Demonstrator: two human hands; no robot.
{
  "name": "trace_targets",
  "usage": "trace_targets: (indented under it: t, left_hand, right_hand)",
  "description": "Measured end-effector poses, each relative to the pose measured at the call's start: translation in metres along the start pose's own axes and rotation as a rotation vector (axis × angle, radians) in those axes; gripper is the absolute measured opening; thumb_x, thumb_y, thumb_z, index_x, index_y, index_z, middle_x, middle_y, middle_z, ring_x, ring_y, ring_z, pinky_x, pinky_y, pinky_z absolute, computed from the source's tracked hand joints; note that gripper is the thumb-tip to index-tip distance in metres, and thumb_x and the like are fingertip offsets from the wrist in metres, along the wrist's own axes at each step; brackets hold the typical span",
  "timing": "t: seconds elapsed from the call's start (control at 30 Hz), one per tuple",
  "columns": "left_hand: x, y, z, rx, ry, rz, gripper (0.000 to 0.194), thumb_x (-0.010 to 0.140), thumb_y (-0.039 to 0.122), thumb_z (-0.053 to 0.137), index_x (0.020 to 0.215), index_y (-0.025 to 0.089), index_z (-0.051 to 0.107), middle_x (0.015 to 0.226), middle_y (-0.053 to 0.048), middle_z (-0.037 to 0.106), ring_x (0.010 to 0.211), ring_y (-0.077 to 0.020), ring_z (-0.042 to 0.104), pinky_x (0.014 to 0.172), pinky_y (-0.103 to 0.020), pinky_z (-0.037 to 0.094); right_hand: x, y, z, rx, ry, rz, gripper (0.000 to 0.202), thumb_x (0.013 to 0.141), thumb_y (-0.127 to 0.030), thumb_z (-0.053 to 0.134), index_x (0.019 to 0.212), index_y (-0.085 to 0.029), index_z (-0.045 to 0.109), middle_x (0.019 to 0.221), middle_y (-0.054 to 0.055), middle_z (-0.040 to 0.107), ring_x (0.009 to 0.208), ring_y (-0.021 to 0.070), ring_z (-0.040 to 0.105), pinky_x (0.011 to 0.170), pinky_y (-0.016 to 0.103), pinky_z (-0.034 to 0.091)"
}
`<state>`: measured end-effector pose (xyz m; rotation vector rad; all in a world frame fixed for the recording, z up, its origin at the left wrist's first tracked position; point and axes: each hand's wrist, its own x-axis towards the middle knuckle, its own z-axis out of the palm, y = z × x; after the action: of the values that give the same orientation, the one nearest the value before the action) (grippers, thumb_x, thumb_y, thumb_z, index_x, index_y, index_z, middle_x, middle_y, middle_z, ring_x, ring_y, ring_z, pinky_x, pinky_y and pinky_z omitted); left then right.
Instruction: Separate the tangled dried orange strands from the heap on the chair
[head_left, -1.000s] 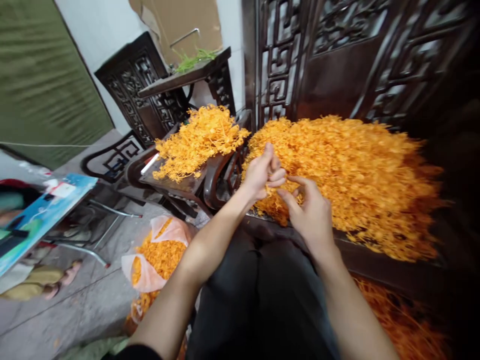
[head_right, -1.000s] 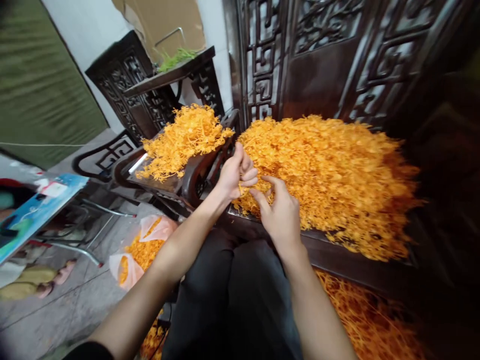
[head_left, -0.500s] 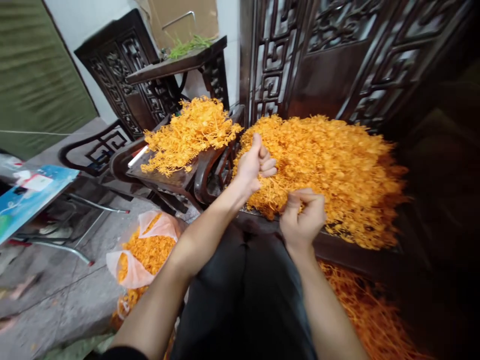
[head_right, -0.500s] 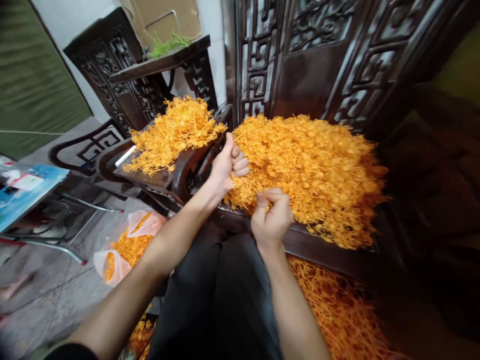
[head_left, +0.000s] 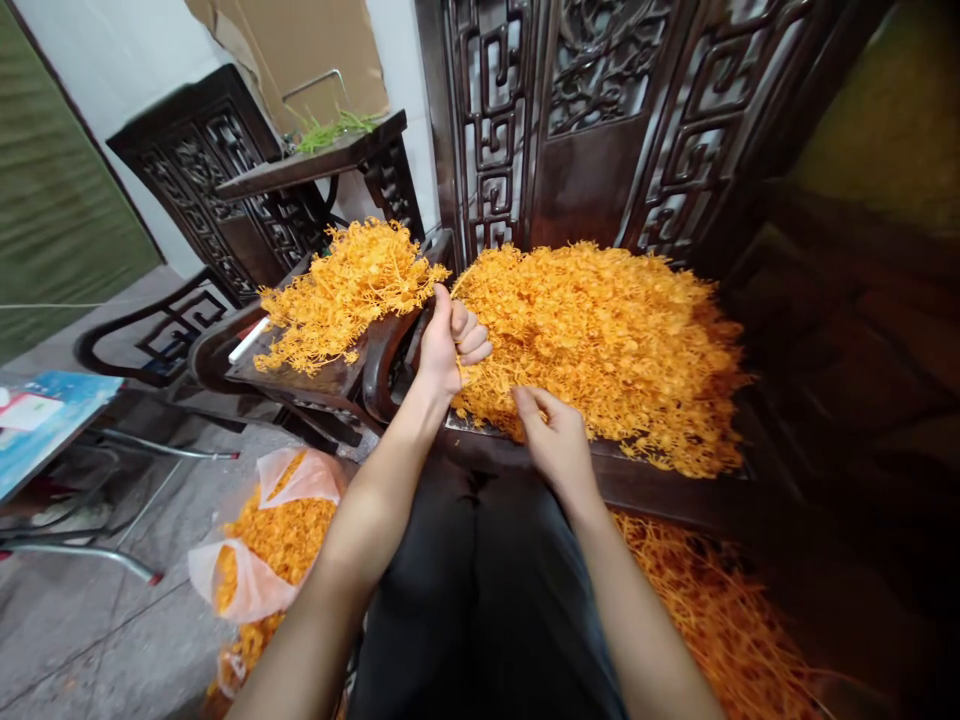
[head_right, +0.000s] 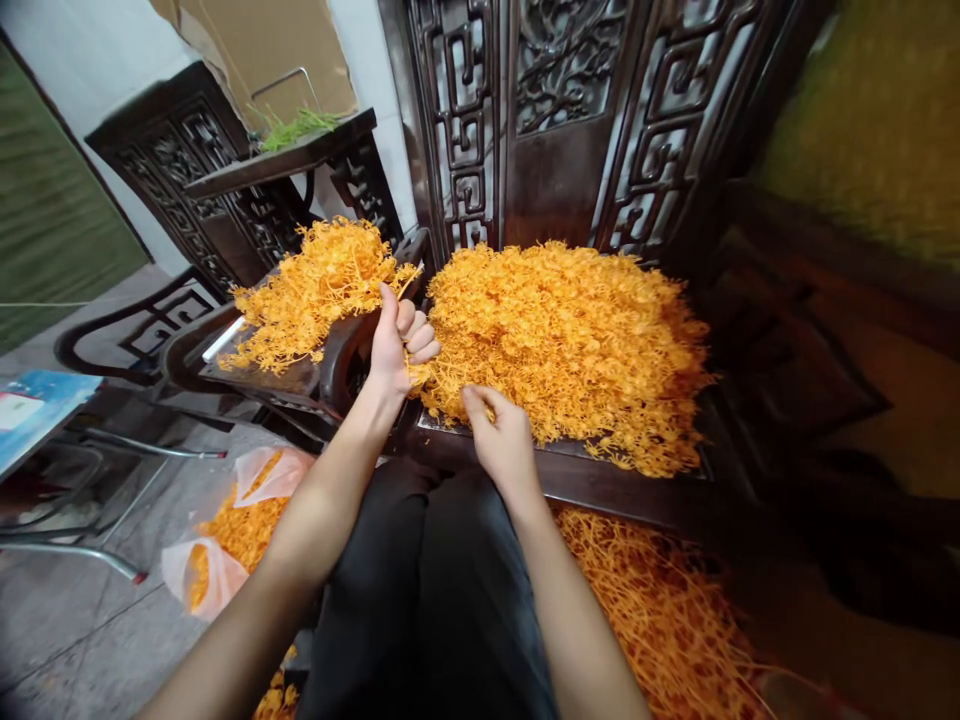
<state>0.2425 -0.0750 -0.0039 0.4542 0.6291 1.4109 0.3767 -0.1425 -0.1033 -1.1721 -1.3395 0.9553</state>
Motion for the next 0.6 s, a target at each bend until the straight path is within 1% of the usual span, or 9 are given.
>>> trace_targets:
  t: [0.07,0.17,0.23,0.3,0.33,0.4,0.47,0.53,0.6]
  left_hand:
    - [0.001,-0.003,0.0,0.033,-0.018,-0.027,0.065,0.094,0.063,0.055,0.055,0.017,0.03,0.048,0.008,0.02,0.035,-0.0025,0.018,0.036,-0.017,0.013]
    - [0.004,-0.003,-0.001,0.088,-0.039,-0.023,0.065,0.093,0.065,0.056,0.057,0.018,0.029,0.048,0.009,0.019,0.036,-0.0024,0.016,0.036,-0.017,0.012]
    - [0.009,0.002,-0.004,0.081,-0.015,0.057,0.065,0.093,0.065,0.055,0.058,0.018,0.027,0.049,0.009,0.017,0.036,-0.0026,0.014,0.036,-0.018,0.011]
    - [0.013,0.008,-0.008,0.047,0.035,0.175,0.064,0.095,0.065,0.051,0.059,0.019,0.026,0.05,0.01,0.015,0.036,-0.0031,0.013,0.035,-0.018,0.012]
    - [0.015,0.011,-0.01,0.033,0.054,0.216,0.063,0.096,0.065,0.05,0.06,0.019,0.025,0.05,0.01,0.015,0.037,-0.0034,0.013,0.035,-0.019,0.012]
    - [0.015,0.012,-0.011,0.023,0.054,0.225,0.063,0.096,0.064,0.051,0.06,0.019,0.027,0.051,0.01,0.016,0.037,-0.0037,0.014,0.035,-0.019,0.013]
    - [0.013,0.007,-0.01,0.029,0.022,0.179,0.062,0.095,0.063,0.054,0.059,0.019,0.029,0.051,0.009,0.018,0.037,-0.0036,0.016,0.036,-0.019,0.013]
    - [0.009,-0.001,-0.006,0.051,-0.008,0.145,0.061,0.095,0.061,0.055,0.059,0.018,0.031,0.052,0.009,0.02,0.037,-0.0033,0.017,0.036,-0.019,0.014]
    - [0.006,-0.009,-0.002,0.084,-0.022,0.144,0.061,0.096,0.062,0.054,0.059,0.018,0.033,0.052,0.008,0.022,0.037,-0.0031,0.018,0.037,-0.019,0.014]
  right_hand:
    - [0.005,-0.002,0.003,0.008,0.006,-0.016,0.046,0.087,-0.064,0.063,0.085,-0.018,0.071,0.084,0.006,0.072,0.082,0.0236,0.065,0.077,0.035,0.049]
    - [0.002,-0.002,0.002,0.018,0.07,-0.031,0.044,0.088,-0.06,0.065,0.07,-0.02,0.061,0.066,0.0,0.061,0.065,0.0165,0.054,0.068,0.03,0.044]
    - [-0.008,0.001,-0.002,0.054,0.193,-0.017,0.045,0.09,-0.056,0.065,0.065,-0.021,0.053,0.057,-0.003,0.05,0.056,0.0133,0.046,0.06,0.029,0.04]
    - [-0.021,0.005,-0.008,0.164,0.294,0.021,0.044,0.091,-0.055,0.065,0.066,-0.023,0.049,0.053,-0.005,0.045,0.049,0.0121,0.041,0.052,0.027,0.037]
    - [-0.026,0.006,-0.01,0.225,0.294,0.053,0.043,0.092,-0.054,0.064,0.068,-0.023,0.049,0.052,-0.006,0.044,0.047,0.0121,0.042,0.05,0.027,0.037]
    - [-0.034,0.006,-0.012,0.299,0.194,0.123,0.038,0.095,-0.054,0.061,0.076,-0.022,0.054,0.058,-0.004,0.054,0.046,0.0126,0.049,0.05,0.028,0.043]
    - [-0.034,0.002,-0.012,0.301,0.085,0.162,0.032,0.096,-0.052,0.06,0.096,-0.02,0.062,0.079,0.003,0.07,0.052,0.014,0.06,0.058,0.031,0.052]
    - [-0.029,-0.005,-0.011,0.251,0.081,0.122,0.034,0.098,-0.048,0.057,0.116,-0.02,0.063,0.1,0.008,0.074,0.058,0.0145,0.064,0.063,0.034,0.057]
    - [-0.023,-0.013,-0.011,0.12,0.127,-0.009,0.034,0.102,-0.043,0.051,0.123,-0.02,0.064,0.104,0.009,0.072,0.058,0.0138,0.063,0.065,0.035,0.057]
